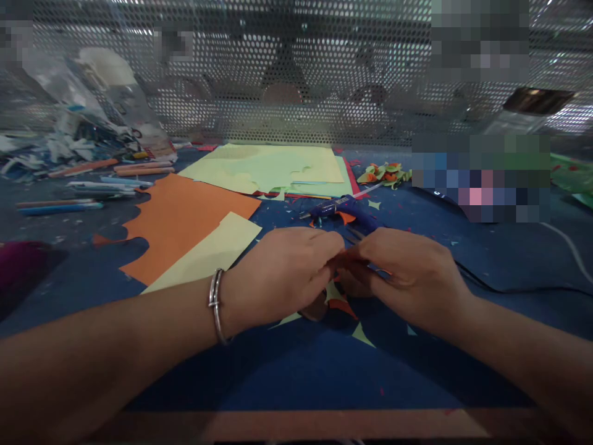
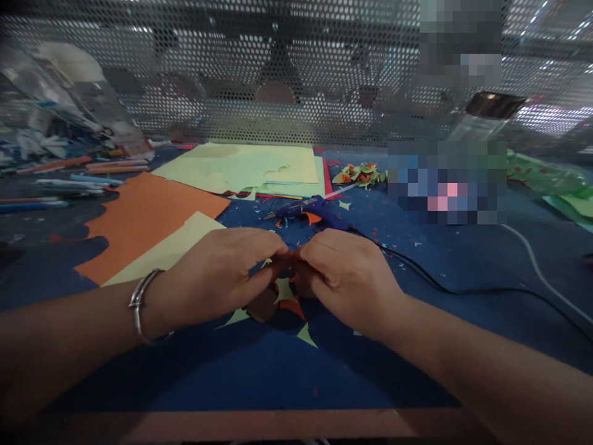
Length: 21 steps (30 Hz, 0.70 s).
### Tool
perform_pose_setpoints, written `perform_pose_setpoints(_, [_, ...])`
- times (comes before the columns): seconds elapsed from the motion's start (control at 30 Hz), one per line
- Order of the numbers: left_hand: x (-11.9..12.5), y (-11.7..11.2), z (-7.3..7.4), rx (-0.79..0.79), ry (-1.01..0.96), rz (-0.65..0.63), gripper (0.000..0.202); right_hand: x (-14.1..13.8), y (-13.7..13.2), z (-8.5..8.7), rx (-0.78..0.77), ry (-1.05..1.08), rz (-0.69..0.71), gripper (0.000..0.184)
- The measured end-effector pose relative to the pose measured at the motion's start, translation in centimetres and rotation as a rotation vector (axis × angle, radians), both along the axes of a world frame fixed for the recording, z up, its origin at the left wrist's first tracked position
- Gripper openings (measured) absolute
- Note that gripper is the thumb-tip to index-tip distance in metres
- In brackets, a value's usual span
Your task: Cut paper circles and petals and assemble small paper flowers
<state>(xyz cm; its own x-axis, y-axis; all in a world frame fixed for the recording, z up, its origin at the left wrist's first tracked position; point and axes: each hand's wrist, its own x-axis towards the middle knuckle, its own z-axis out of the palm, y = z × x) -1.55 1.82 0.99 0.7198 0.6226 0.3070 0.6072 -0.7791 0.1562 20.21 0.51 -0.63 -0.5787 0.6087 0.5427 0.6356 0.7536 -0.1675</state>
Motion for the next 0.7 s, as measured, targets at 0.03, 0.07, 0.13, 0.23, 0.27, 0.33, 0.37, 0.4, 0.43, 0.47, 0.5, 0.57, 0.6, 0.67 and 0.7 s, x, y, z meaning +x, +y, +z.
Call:
perform_pose_setpoints(0.03, [0.06,-0.09,0.12,0.033,0.033,0.0,0.009,-0.04,0.03,0.0,-0.001,-0.011,-0.001,0.019])
perform_pose_setpoints(0.07, [0.14,-0.17,0.22,0.061,0.057,0.001,0.008,-0.09,0.04,0.01,-0.003,-0.018,-0.001,0.019])
perform_pose_setpoints(0.13, [0.29,-0.31,0.35,0.092,0.087,-0.004,0.007,-0.19,0.02,0.02,0.003,-0.023,0.007,0.02])
perform_pose_setpoints(0.23, [0.42,-0.44,0.28,0.062,0.103,-0.01,0.009,-0.29,-0.12,-0.04,0.011,-0.029,0.027,0.02])
perform_pose_setpoints(0.27, [0.41,-0.47,0.22,0.041,0.098,-0.008,0.009,-0.32,-0.17,-0.08,0.007,-0.028,0.035,0.02])
perform_pose_setpoints(0.33, [0.32,-0.49,0.13,0.01,0.07,0.005,0.009,-0.38,-0.22,-0.15,-0.003,-0.023,0.058,0.022])
perform_pose_setpoints(0.37, [0.23,-0.49,0.11,0.006,0.053,0.011,0.008,-0.42,-0.2,-0.19,-0.01,-0.022,0.068,0.023])
perform_pose_setpoints(0.4, [0.14,-0.47,0.12,0.007,0.041,0.015,0.008,-0.45,-0.17,-0.22,-0.011,-0.021,0.075,0.023])
perform_pose_setpoints(0.43, [0.04,-0.45,0.14,0.014,0.031,0.019,0.009,-0.48,-0.13,-0.23,-0.011,-0.023,0.079,0.023])
perform_pose_setpoints(0.47, [-0.05,-0.41,0.16,0.02,0.027,0.02,0.01,-0.49,-0.08,-0.24,-0.011,-0.026,0.079,0.023])
perform_pose_setpoints(0.5, [-0.12,-0.38,0.16,0.026,0.028,0.018,0.011,-0.49,-0.04,-0.23,-0.014,-0.031,0.077,0.023])
perform_pose_setpoints(0.57, [-0.18,-0.31,0.11,0.025,0.034,0.007,0.011,-0.44,0.0,-0.15,-0.01,-0.034,0.067,0.022])
perform_pose_setpoints(0.6, [-0.18,-0.28,0.06,0.019,0.035,0.001,0.011,-0.39,0.0,-0.08,-0.002,-0.03,0.061,0.02])
perform_pose_setpoints(0.67, [-0.12,-0.24,-0.1,0.0,0.025,-0.007,0.011,-0.28,-0.06,0.04,0.016,-0.03,0.049,0.019])
perform_pose_setpoints(0.7, [-0.08,-0.22,-0.19,-0.011,0.015,-0.007,0.011,-0.23,-0.09,0.07,0.03,-0.032,0.047,0.02])
